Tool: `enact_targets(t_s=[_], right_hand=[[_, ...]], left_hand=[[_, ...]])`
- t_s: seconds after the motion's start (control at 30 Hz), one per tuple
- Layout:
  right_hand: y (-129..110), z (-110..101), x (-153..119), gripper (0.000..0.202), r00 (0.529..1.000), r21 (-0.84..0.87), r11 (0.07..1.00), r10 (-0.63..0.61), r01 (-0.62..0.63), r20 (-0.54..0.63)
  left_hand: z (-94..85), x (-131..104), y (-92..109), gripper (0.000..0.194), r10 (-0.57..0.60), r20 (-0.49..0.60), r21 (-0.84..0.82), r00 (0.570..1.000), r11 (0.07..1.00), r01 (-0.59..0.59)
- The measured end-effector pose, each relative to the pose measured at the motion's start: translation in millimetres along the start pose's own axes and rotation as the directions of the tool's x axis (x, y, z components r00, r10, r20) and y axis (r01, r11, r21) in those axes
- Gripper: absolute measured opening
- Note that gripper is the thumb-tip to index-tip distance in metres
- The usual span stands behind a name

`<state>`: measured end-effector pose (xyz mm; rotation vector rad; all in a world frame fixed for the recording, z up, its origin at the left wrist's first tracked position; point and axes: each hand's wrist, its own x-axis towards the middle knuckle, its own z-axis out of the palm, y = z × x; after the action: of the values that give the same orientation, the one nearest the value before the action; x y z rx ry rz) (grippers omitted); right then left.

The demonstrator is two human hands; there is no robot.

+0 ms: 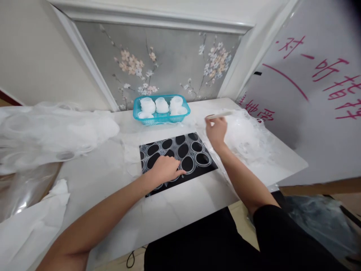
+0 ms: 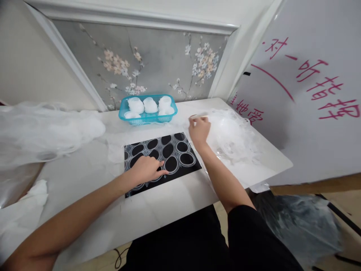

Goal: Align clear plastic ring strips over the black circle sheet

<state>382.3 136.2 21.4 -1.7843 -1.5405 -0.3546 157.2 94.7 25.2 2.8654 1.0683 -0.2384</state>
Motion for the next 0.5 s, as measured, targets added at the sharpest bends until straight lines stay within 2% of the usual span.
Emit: enact_targets(t_s=[0.03, 0.07, 0.13, 0.2, 0.3, 0.37, 0.5], right_hand=[[7, -4, 3, 0.026, 0.997, 0.080, 0.996, 0.035, -0.030, -0.062], [13, -8, 0, 0.025, 0.999, 0.159, 0.987, 0.023, -0.018, -0.026], [20, -15, -20, 0.022, 0.992, 0.314, 0.949, -0.002, -0.038, 0.125], [22, -18, -48, 0.021, 0.950, 0.418, 0.900, -0.012, -0.126, 0.312], [22, -16, -76, 0.020, 0.889, 0.495, 0.836, -0.019, -0.236, 0.457], [21, -13, -81, 0.018, 0.881, 0.512, 0.820, -0.020, -0.256, 0.473], [21, -11, -82, 0.017, 0.897, 0.512, 0.828, -0.026, -0.228, 0.441]], left_hand=[[-3.0, 2, 1, 0.056, -0.003, 0.003, -0.008, 1.000, 1.000, 0.003], [-5.5, 6, 3, 0.057, -0.009, -0.005, -0.015, 1.000, 1.000, 0.009], [-7.6, 15, 9, 0.059, -0.021, -0.053, -0.031, 0.998, 0.999, 0.019], [-5.7, 25, 18, 0.057, -0.027, -0.114, -0.048, 0.993, 0.999, 0.021], [2.7, 39, 30, 0.053, -0.038, -0.126, -0.055, 0.991, 0.998, 0.031], [8.7, 45, 35, 0.055, -0.052, -0.097, -0.050, 0.994, 0.998, 0.048], [15.2, 50, 35, 0.055, -0.042, -0.056, -0.044, 0.998, 0.998, 0.039]])
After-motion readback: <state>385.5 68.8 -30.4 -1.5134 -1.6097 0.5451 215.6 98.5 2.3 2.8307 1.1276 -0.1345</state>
